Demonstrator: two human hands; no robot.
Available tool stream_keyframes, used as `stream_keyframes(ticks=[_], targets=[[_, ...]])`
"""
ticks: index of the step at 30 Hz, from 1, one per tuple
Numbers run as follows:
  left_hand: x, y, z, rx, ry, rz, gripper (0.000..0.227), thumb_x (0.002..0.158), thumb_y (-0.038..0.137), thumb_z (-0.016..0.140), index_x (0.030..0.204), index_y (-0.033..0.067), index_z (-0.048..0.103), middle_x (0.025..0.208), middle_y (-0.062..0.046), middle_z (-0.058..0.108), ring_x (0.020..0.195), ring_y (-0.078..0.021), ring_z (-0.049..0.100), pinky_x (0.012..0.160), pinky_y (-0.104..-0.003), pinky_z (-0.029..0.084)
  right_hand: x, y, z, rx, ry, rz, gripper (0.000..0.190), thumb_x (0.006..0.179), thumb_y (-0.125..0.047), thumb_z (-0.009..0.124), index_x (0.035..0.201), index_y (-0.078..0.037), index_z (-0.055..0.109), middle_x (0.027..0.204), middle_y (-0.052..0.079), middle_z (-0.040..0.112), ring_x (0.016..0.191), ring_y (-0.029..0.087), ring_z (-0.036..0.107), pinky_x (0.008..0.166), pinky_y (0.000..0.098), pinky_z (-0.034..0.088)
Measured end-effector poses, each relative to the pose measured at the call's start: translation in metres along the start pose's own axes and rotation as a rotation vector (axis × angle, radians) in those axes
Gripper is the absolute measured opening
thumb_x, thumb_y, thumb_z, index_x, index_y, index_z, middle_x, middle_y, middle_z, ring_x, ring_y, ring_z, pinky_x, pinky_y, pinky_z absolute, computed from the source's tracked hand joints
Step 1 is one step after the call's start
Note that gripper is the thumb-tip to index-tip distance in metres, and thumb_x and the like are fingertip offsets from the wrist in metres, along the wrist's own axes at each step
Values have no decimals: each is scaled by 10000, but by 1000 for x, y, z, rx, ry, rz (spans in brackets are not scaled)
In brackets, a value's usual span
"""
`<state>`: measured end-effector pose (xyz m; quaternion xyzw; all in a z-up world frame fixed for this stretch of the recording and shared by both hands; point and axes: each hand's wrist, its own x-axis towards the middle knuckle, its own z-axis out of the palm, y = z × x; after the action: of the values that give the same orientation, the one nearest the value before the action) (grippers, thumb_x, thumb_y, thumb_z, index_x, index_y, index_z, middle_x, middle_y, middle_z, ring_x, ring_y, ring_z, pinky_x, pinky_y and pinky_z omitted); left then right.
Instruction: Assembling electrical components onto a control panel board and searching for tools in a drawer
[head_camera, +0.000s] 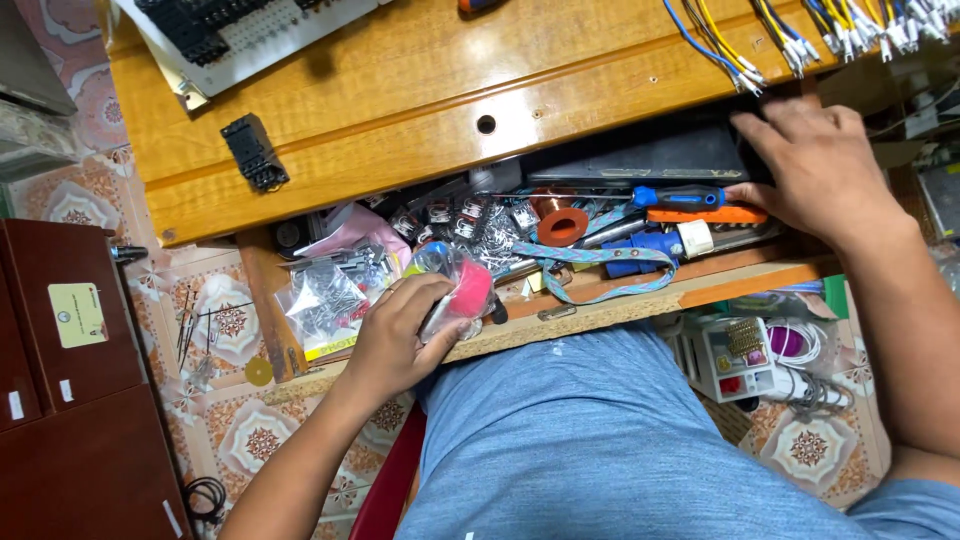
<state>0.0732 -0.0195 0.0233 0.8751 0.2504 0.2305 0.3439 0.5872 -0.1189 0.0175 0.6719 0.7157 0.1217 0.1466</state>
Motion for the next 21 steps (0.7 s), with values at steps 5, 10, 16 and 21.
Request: stream_keyframes(ticks=[5, 10, 16, 21], targets=[[-1, 0, -2, -4, 7, 5, 401, 942, 251, 745, 1209, -24, 629, 1190, -199, 677, 1076, -341, 671, 928, -421, 535, 5, 13, -19, 194, -84, -82, 832, 894, -534, 593, 1576, -65, 505, 1516, 207, 603, 1404, 361, 576, 1130, 508, 451], [-4, -4, -2, -17, 0, 8, 415, 939, 255, 754, 1220, -26, 635, 1201, -203, 676, 1096, -341, 672, 946, -423, 538, -6, 29, -5, 373, 79, -104, 703, 909, -393, 709, 1483, 7, 638, 1456, 236, 683, 1385, 355, 637, 1132, 465, 518], [-3, -5, -2, -5, -17, -12, 425, 939, 294, 745, 1220, -9, 646, 1211, -186, 679, 1088, -332, 677, 926, -417, 539, -4, 37, -4, 316, 72, -83, 670, 932, -421, 699, 1486, -45, 663, 1464, 170, 703, 1361, 325, 665, 1077, 436, 562], [-2, -6, 0, -37, -10, -21, 410, 928, 283, 753, 1191, -16, 655, 1184, -179, 684, 1072, -311, 678, 920, -396, 546, 2, 38, -19, 380, -47, -45, 673, 936, -430, 656, 1502, -68, 616, 1485, 168, 649, 1362, 345, 614, 1069, 457, 514]])
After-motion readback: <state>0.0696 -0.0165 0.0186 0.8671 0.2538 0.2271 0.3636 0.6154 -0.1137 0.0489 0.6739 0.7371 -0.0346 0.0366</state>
